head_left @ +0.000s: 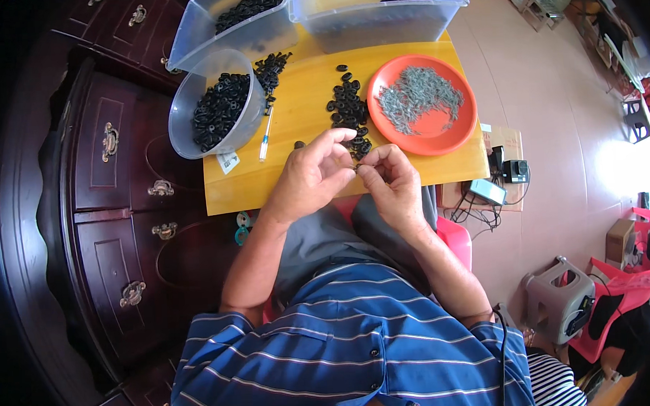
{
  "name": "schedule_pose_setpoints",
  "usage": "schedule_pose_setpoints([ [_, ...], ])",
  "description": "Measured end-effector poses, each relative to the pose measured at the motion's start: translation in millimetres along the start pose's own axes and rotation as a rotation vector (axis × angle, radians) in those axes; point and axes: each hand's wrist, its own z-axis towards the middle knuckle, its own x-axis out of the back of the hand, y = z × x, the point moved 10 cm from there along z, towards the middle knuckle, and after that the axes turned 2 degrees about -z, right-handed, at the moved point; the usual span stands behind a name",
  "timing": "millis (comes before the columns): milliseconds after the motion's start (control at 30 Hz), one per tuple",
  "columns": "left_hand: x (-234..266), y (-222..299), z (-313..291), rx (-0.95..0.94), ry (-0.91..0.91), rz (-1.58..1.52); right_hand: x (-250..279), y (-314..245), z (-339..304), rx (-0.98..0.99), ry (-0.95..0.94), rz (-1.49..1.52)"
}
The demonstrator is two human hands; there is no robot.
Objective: The person sits at a yellow table and assembles small black plastic components with metal screws. They pick up a black plastic piece, insert a screw from a red plate, and tighten it by hand. The person repeats this process for multiple units, occasionally moving the finished items aside on the table.
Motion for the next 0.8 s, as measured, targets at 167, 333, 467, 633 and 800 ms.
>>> schedule_pose_setpoints([
  [167,-2,-17,-11,0.039,-0.001,0.030,1,-4,1,-0.010,0.022,0.079],
  [333,-8,-24,-12,0.036,0.079,-0.064,0,2,1,-0.019,-0.007,0.084],
  [467,-10,-26,-9,-0.006,0.104,-0.093,0,3,1,-0.075,-0.023,0.169],
  [633,-14,-19,-3,-0.026,0.124,-0.169,0,6,3,-0.173,-0.037,0.304],
  [800,-3,-18,1,-0.055,0.153,0.030,9,7,5,-0.229,0.025,0.473],
])
